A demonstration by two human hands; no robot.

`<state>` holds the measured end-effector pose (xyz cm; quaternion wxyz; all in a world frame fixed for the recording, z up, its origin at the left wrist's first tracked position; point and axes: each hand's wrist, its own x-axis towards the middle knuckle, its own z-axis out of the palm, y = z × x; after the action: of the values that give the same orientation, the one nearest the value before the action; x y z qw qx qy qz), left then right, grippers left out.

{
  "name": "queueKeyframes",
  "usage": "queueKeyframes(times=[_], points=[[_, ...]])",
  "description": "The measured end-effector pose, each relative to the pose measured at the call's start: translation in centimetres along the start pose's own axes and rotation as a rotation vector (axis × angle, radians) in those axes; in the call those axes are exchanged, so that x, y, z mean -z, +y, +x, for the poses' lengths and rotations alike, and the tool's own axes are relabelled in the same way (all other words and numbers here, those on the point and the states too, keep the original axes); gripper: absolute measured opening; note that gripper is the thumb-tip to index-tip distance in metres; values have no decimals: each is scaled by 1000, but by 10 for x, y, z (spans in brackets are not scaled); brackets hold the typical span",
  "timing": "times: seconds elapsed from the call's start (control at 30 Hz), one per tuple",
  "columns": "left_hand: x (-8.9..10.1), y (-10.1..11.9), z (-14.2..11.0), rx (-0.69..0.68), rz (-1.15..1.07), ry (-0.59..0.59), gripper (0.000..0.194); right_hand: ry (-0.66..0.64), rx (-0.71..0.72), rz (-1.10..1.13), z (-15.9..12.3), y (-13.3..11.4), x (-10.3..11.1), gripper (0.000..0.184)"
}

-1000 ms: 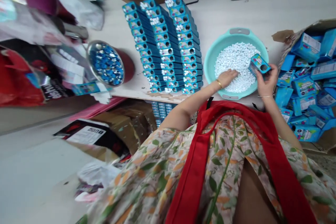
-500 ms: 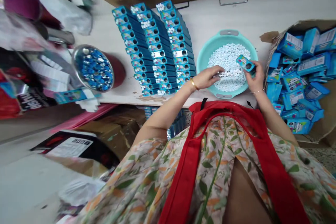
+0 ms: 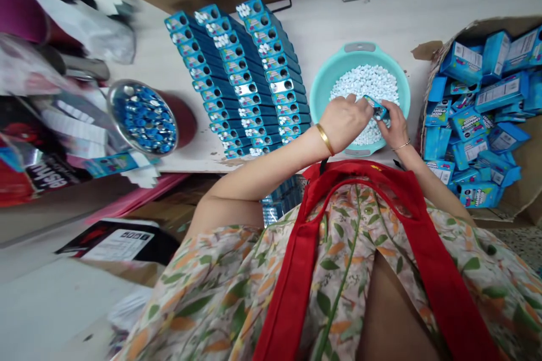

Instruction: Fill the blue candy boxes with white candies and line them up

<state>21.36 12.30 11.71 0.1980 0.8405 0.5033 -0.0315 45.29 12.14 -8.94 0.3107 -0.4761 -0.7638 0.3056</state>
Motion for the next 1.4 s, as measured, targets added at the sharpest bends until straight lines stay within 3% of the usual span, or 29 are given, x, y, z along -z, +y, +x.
queueKeyframes(times=[0.07, 0.13, 0.2, 0.27, 0.37, 0.43, 0.57, 0.67, 0.77, 0.83, 0.93, 1.03, 1.2, 1.4], points=[[-11, -24, 3, 44, -14, 44, 33, 9, -40, 6, 0, -1, 5, 59], [-34, -54, 15, 134, -36, 66, 37, 16, -82, 14, 1, -3, 12, 62], [-68, -79, 35, 213, -66, 34, 44, 29, -121, 26, 3, -6, 18, 63], [-107, -90, 55, 241, -94, -50, 49, 48, -147, 34, 5, -8, 23, 64], [-157, -81, 71, 179, -157, -163, 52, 78, -152, 49, 9, -8, 28, 63], [-178, -66, 69, 115, -210, -193, 53, 94, -148, 64, 11, -4, 29, 62], [-200, -45, 53, 15, -363, -218, 55, 115, -123, 90, 14, 6, 30, 59], [-206, -48, 45, -31, -550, -217, 56, 132, -97, 105, 17, 10, 29, 57], [-200, -63, 34, -68, -731, -171, 49, 134, -101, 122, 18, 11, 27, 56], [-184, -76, 23, -108, -804, -108, 44, 125, -133, 136, 18, 11, 25, 58], [-142, -89, 4, -157, -796, -9, 42, 94, -156, 139, 16, 10, 22, 60], [-89, -89, -5, -124, -635, 9, 39, 33, -119, 90, 15, 6, 18, 60], [-22, -55, 4, -8, -214, -132, 39, -45, -76, -1, 11, -4, 8, 61], [4, 3, 7, 35, 5, -101, 37, -86, -48, 22, 4, -8, -5, 61]])
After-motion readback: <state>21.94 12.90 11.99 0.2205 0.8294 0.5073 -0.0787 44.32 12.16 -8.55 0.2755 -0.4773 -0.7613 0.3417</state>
